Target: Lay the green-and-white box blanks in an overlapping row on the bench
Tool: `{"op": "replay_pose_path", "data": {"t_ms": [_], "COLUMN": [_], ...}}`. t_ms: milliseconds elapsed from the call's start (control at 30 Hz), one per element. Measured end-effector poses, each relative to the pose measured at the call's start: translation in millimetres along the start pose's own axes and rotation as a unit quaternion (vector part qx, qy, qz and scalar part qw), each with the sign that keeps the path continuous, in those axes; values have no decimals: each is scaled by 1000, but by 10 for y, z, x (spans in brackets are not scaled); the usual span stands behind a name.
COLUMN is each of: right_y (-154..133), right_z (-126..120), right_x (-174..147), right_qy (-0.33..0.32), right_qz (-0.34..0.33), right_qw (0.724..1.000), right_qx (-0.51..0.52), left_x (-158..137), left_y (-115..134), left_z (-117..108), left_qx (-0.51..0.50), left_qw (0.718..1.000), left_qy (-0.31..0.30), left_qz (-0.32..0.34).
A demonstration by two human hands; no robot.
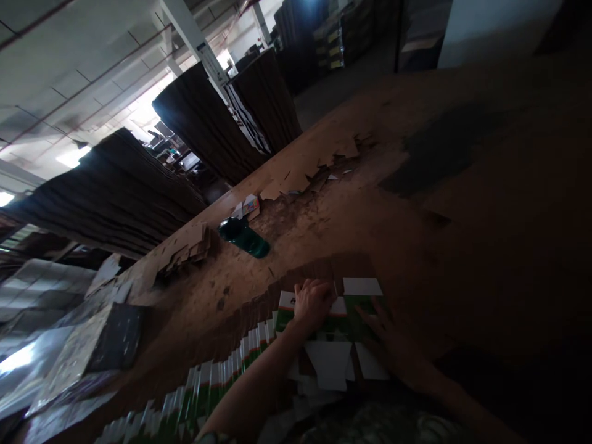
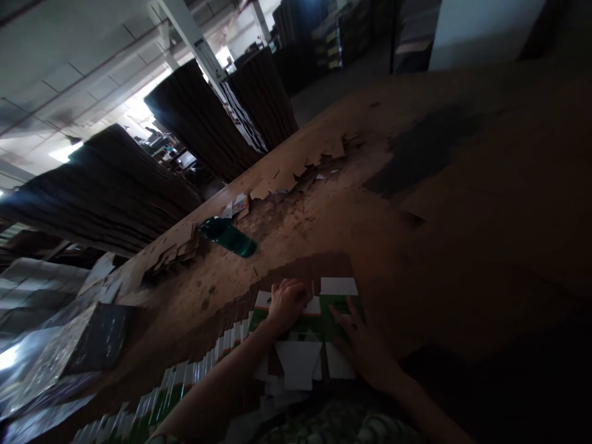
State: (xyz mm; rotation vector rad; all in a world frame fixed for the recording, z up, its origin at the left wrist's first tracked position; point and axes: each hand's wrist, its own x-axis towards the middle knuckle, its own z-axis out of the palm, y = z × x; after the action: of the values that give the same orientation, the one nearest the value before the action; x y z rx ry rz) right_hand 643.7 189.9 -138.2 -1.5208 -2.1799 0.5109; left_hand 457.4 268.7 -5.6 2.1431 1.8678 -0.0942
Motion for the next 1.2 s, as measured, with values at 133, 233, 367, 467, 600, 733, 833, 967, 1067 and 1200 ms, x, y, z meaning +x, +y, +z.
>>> {"op": "replay_pose_path", "data": {"t_ms": [133, 233, 367, 467, 600, 733, 833, 967, 1067, 1200], "right_y": [12, 49, 172, 335, 492, 325, 89, 32, 311, 830], "right_z": [44, 11, -180, -388, -573, -482, -345, -393, -595, -906], "right_x": [29, 69, 165, 330, 603, 554, 332, 142, 64, -90], "right_qy": [25, 12, -32, -49, -70, -94, -100, -118, -97, -7], "right_qz": [-2, 16, 83, 92, 92, 69, 66, 30, 7, 50], "right_qw": [1000, 999, 984, 981, 977, 975, 977, 984, 993, 996], "right_qx": [-5, 50, 154, 166, 178, 188, 174, 134, 69, -72], "left_x": [-54, -94, -145, -230, -450, -636, -602, -382, -250, -195], "left_y": [27, 87, 165, 70, -285, -423, -216, 163, 276, 217], "left_z": [110, 229, 196, -11, -207, -153, -122, -77, 65, 251], "left_qx": [30, 53, 38, -10, -141, -210, -152, -63, -2, 11], "left_qw": [998, 993, 997, 998, 962, 947, 959, 996, 999, 997], "left_qy": [23, 5, -3, 54, 126, 112, 135, 53, -33, -64], "left_qz": [59, 105, 72, -30, -198, -215, -199, -47, 23, 30]}}
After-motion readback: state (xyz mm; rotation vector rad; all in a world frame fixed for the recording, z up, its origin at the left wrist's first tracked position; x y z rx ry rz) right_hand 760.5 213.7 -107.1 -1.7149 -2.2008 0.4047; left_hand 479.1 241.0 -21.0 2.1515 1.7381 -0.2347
